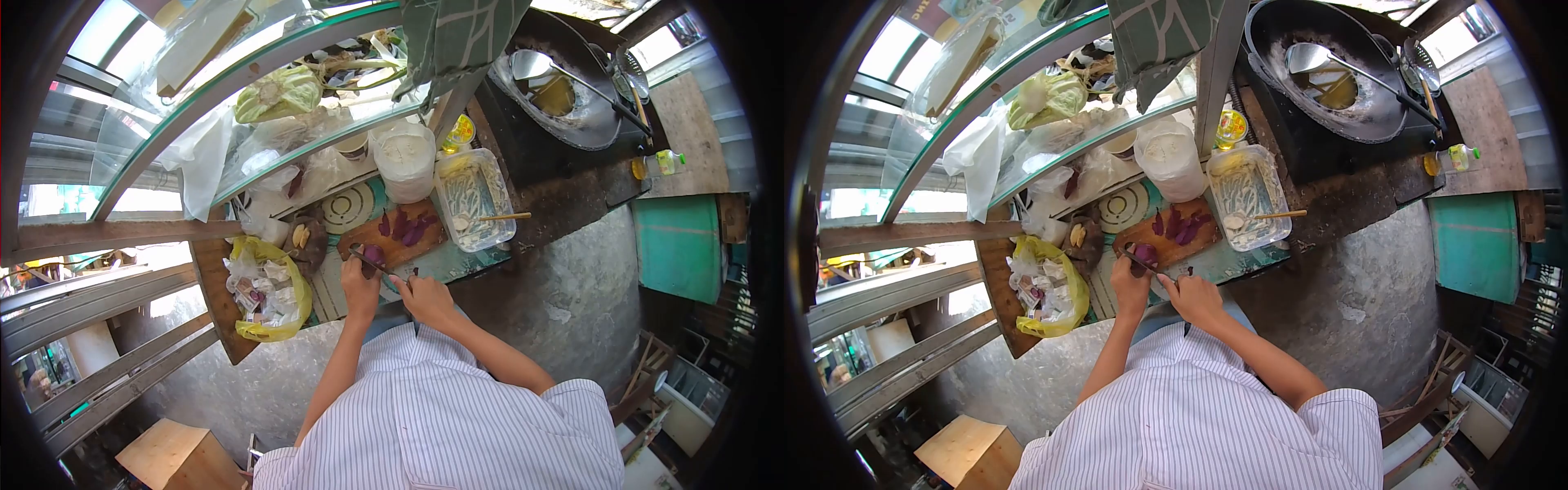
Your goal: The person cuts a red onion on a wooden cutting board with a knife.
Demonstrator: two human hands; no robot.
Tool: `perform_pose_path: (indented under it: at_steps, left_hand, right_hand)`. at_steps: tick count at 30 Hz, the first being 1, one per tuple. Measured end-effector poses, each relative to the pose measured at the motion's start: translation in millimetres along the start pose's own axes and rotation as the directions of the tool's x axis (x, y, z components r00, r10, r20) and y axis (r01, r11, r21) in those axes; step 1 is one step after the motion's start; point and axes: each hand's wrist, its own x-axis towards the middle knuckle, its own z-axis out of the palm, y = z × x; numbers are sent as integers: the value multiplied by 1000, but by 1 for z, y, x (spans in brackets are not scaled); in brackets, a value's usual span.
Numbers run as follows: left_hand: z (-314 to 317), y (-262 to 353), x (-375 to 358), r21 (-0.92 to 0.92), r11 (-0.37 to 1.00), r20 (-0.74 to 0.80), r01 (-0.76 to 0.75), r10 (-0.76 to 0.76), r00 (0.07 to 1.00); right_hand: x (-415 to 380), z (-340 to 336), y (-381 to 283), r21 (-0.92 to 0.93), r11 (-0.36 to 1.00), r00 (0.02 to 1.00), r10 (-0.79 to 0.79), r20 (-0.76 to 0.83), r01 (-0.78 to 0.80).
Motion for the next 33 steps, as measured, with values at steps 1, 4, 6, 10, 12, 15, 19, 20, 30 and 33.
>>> perform_pose_path:
  at_steps: [1,4,6,10,12,15,19,20,30,33]
  left_hand:
    - [0,1,1,-1,1000,3,-1,1,1000]
    - [1,1,3,35,999,16,-19,19,1000]
    - [-2,1,6,117,989,59,91,-98,993]
    - [-7,6,10,94,995,58,17,-22,998]
    - [-6,6,11,75,997,110,-2,-7,994]
    - [-4,7,12,92,995,139,49,-61,988]
    - [-4,6,10,45,998,166,39,-46,985]
    - [-4,6,10,49,999,155,18,-25,988]
    - [3,-7,4,64,997,164,-46,35,986]
    - [5,-5,5,44,999,129,-21,15,991]
  right_hand:
    - [-3,-1,-3,-15,1000,1000,-2,9,2]
    - [-7,3,-1,-9,1000,1000,15,-21,-16]
    - [-8,5,1,1,1000,999,10,-44,-10]
    - [-10,10,5,-12,1000,999,-7,-44,6]
    - [-12,10,4,-12,1000,999,-11,-45,11]
    - [-13,9,2,-29,1000,999,-11,-39,10]
    - [-12,11,1,-88,996,998,-12,-60,7]
    - [-11,12,1,-87,996,998,-12,-59,7]
    - [13,8,-11,-115,993,1000,14,2,-14]
    - [31,8,-18,-55,997,998,52,36,-50]
